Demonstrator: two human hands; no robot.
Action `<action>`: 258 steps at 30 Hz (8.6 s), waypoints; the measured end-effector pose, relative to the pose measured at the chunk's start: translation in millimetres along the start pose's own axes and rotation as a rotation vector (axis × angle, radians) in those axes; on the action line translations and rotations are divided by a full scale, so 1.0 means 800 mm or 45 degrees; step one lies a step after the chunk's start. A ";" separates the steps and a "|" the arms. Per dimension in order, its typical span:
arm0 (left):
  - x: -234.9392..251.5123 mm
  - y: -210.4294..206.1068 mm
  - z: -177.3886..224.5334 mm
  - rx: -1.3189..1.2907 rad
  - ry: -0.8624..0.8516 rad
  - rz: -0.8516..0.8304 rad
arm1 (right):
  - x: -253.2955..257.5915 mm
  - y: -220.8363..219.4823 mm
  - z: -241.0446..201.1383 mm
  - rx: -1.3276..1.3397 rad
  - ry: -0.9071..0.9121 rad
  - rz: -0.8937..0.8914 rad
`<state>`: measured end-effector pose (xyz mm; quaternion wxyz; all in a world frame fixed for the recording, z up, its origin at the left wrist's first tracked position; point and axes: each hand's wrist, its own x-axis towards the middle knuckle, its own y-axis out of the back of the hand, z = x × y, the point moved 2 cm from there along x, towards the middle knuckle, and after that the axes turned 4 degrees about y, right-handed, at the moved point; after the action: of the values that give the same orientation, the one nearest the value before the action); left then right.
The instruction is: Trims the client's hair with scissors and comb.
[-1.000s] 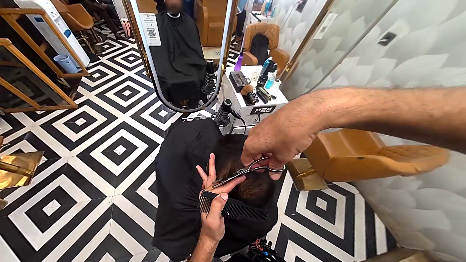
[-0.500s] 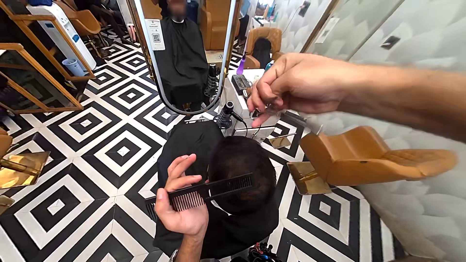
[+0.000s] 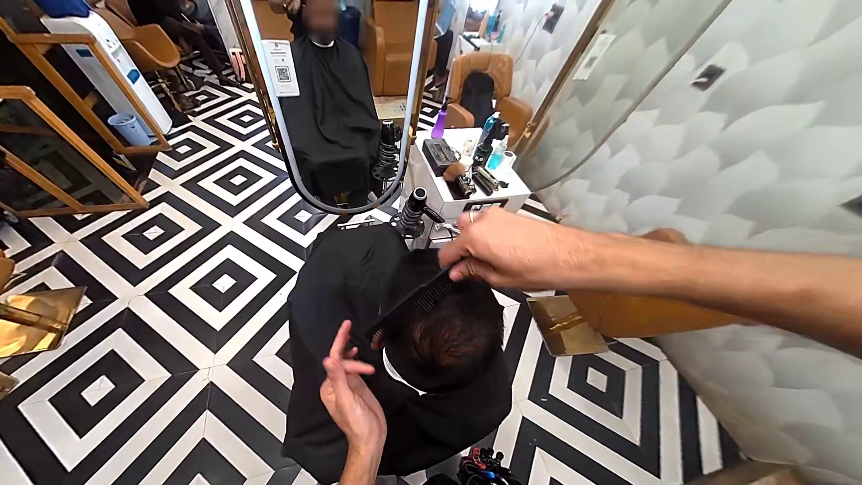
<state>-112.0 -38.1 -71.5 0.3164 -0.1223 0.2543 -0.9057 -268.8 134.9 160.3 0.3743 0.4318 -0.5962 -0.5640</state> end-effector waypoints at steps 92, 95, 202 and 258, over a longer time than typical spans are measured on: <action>-0.012 0.018 0.037 -0.241 -0.002 -0.157 | -0.124 -0.126 -0.179 -0.572 -0.113 0.686; -0.014 0.043 0.018 -0.184 0.049 -0.054 | -0.104 -0.129 -0.174 -0.627 -0.110 0.641; 0.163 -0.184 0.038 0.505 0.404 -1.156 | -0.053 -0.044 0.137 1.101 -0.088 -0.517; 0.159 -0.176 0.039 0.623 0.239 -1.277 | -0.078 -0.096 0.117 2.002 -0.631 0.072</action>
<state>-269.7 -36.4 38.0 -0.1575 -0.0701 -0.0250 -0.9847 -327.2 226.4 78.4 -0.1657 0.4156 -0.8929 -0.0512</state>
